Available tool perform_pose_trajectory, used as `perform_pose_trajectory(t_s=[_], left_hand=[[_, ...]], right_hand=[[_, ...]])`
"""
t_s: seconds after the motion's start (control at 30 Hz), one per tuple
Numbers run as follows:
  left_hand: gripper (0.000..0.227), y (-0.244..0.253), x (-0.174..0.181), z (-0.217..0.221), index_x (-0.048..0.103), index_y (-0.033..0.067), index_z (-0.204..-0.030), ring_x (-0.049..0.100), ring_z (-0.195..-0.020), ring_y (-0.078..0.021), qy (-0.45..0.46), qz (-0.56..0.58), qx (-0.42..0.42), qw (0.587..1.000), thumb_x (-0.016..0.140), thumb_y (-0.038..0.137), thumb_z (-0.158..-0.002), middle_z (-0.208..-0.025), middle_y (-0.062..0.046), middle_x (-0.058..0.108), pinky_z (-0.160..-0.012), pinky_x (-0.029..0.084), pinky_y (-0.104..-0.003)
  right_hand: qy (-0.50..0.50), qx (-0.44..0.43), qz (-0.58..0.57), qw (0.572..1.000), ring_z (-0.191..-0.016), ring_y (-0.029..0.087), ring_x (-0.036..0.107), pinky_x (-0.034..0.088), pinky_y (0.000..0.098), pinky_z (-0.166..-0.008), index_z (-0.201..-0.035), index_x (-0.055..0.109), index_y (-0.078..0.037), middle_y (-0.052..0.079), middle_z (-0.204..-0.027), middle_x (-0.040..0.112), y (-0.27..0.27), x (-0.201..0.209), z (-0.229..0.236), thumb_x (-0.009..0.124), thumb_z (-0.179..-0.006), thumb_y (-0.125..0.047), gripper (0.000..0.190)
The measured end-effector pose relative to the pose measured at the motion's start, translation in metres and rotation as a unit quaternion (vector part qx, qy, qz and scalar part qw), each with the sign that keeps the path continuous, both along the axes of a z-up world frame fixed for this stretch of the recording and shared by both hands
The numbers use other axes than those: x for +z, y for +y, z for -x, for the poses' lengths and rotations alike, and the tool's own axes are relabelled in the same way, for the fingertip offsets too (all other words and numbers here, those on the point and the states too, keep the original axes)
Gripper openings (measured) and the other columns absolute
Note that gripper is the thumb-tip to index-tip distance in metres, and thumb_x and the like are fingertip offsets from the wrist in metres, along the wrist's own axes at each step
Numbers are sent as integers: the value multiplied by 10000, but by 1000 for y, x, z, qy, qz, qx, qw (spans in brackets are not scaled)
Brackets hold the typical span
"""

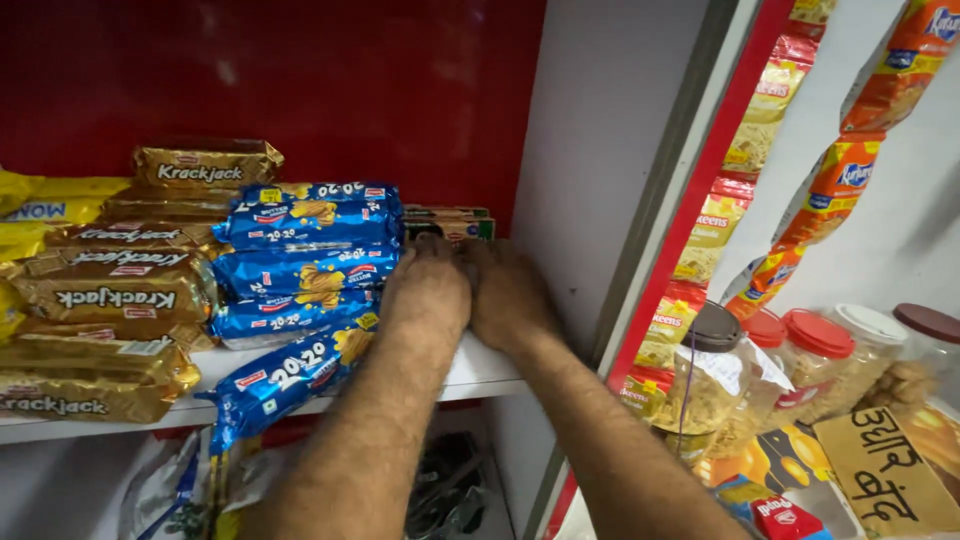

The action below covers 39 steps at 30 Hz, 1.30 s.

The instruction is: Picking up biscuit packets from the floor and arranging them on a grocery shelf.

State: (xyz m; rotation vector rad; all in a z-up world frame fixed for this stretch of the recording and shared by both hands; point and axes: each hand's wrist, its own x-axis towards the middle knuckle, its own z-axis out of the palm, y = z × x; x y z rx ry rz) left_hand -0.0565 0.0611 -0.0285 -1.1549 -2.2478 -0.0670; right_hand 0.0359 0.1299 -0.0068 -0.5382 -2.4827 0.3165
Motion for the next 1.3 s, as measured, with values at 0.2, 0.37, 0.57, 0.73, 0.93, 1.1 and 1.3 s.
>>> perform_pose_trajectory(t_s=[0.2,0.37,0.57,0.73,0.93,1.1,1.3], left_hand=[[307,-5,6,-7,713,32,-1171,593,-1201,-357,63,15,-28,998,614,156,-908,-1222,-190,664,-1039,483,-435],[239,-17,16,-20,743,10,-1075,645,-1107,-323,112,35,-41,992,638,113,-887,-1114,-170,703,-984,519,-427],[235,-39,28,-36,748,10,-1040,654,-1073,-277,152,24,-75,985,649,122,-859,-1059,-150,712,-995,518,-419],[279,-64,37,-47,741,21,-1044,644,-1084,-271,199,24,-89,976,657,148,-809,-1065,-146,710,-1032,501,-402],[214,-96,42,-53,742,52,-1031,606,-1087,-251,194,7,-128,973,634,141,-869,-1059,-97,674,-1023,493,-371],[178,-134,57,-68,704,91,-1034,533,-1185,-260,217,24,-143,965,614,193,-920,-1140,-78,619,-1062,417,-406],[369,-160,48,-62,638,130,-1180,487,-1305,-259,231,-38,-170,957,671,232,-826,-1290,-76,597,-1127,371,-437]], right_hand=[[45,15,11,999,-1204,411,563,457,515,-1021,-1331,603,-120,206,-1319,581,-4,0,-4,553,-955,-260,404],[79,21,1,997,-1138,418,592,489,505,-968,-1249,642,-90,220,-1211,619,-5,4,-7,607,-905,-230,374],[107,17,-27,994,-1089,412,615,502,509,-922,-1168,666,-62,204,-1151,649,-17,13,-18,619,-896,-170,296],[129,63,-11,990,-1025,369,651,528,473,-884,-1123,678,-57,178,-1119,660,-20,10,-20,601,-916,-142,236],[157,118,-67,978,-997,420,627,518,501,-841,-1101,685,-41,202,-1078,672,-28,10,-27,678,-822,-140,297],[208,192,-121,951,-1072,427,609,528,506,-922,-1205,619,-25,206,-1162,646,-24,-8,-29,613,-890,-171,347],[131,158,-29,978,-1191,480,566,494,532,-974,-1345,536,-56,241,-1287,596,-67,3,-52,637,-932,-435,570]])
